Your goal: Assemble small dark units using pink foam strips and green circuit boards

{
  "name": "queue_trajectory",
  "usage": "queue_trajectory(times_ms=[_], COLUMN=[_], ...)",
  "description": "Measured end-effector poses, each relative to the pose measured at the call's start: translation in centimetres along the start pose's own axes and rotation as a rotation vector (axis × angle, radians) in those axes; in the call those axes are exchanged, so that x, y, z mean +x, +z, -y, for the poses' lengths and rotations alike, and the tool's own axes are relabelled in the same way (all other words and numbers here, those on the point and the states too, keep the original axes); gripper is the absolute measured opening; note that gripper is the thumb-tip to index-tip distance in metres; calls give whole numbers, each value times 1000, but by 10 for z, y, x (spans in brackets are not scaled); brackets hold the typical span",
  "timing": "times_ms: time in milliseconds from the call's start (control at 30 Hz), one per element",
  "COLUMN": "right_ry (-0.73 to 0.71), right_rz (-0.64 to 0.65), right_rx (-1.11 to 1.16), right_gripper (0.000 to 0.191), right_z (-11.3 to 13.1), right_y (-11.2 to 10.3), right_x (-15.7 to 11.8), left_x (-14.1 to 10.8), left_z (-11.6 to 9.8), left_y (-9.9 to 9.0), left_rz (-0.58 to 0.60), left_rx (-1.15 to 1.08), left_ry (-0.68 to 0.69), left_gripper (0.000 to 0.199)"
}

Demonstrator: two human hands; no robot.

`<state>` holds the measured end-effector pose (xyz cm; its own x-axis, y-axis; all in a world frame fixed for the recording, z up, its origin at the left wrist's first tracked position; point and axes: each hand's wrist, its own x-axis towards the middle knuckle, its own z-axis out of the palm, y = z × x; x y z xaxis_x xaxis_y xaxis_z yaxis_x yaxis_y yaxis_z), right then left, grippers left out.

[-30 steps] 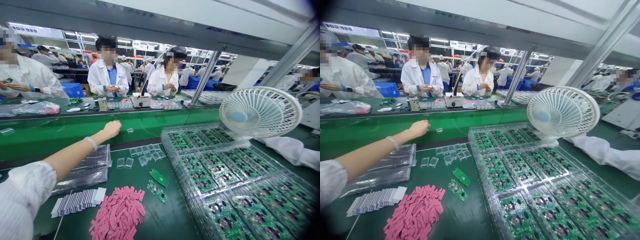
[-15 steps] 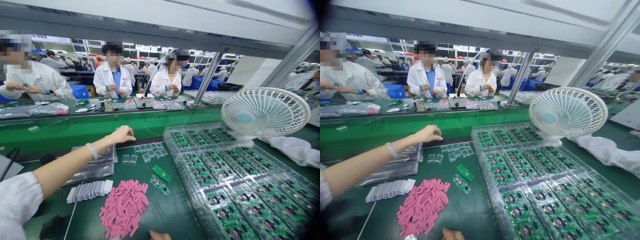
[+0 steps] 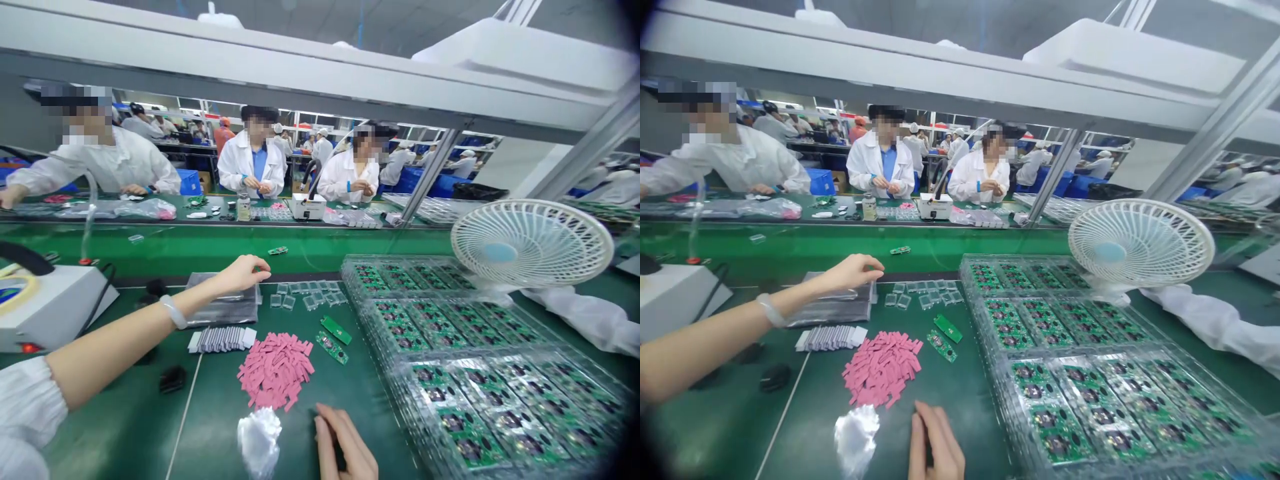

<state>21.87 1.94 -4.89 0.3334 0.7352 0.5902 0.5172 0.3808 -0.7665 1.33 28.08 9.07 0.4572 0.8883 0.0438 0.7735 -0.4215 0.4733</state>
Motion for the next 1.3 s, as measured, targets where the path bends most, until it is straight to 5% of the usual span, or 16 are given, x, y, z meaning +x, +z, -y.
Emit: queue_trajectory(times_ms=[200, 400, 633, 833, 967, 1133, 1300], right_ry=[-94, -120, -149, -85, -48, 23, 113], right_rz=[172, 227, 251, 248, 239, 500, 540], right_rx=[-81, -162, -221, -174, -56, 154, 210], right_gripper=[15, 22, 28, 24, 14, 10, 17], right_z=[-3, -2, 2, 9, 39, 87, 102], right_y=[-11, -12, -11, -15, -5, 30, 48], right_x=[6, 7, 11, 13, 12, 7, 0], left_x=[-119, -206, -220, -223, -234, -247, -257], left_z=[15, 34, 54, 55, 28, -21, -39], left_y=[-34, -12, 23, 26, 33, 75, 106], left_rz=[-7, 0, -79, -227, -296, -265, -348], left_rx=[-138, -216, -269, -387, -555, -820, -1040], left_ry=[-74, -189, -254, -261, -259, -225, -224], left_gripper=[27, 24, 18, 12, 16, 20, 14])
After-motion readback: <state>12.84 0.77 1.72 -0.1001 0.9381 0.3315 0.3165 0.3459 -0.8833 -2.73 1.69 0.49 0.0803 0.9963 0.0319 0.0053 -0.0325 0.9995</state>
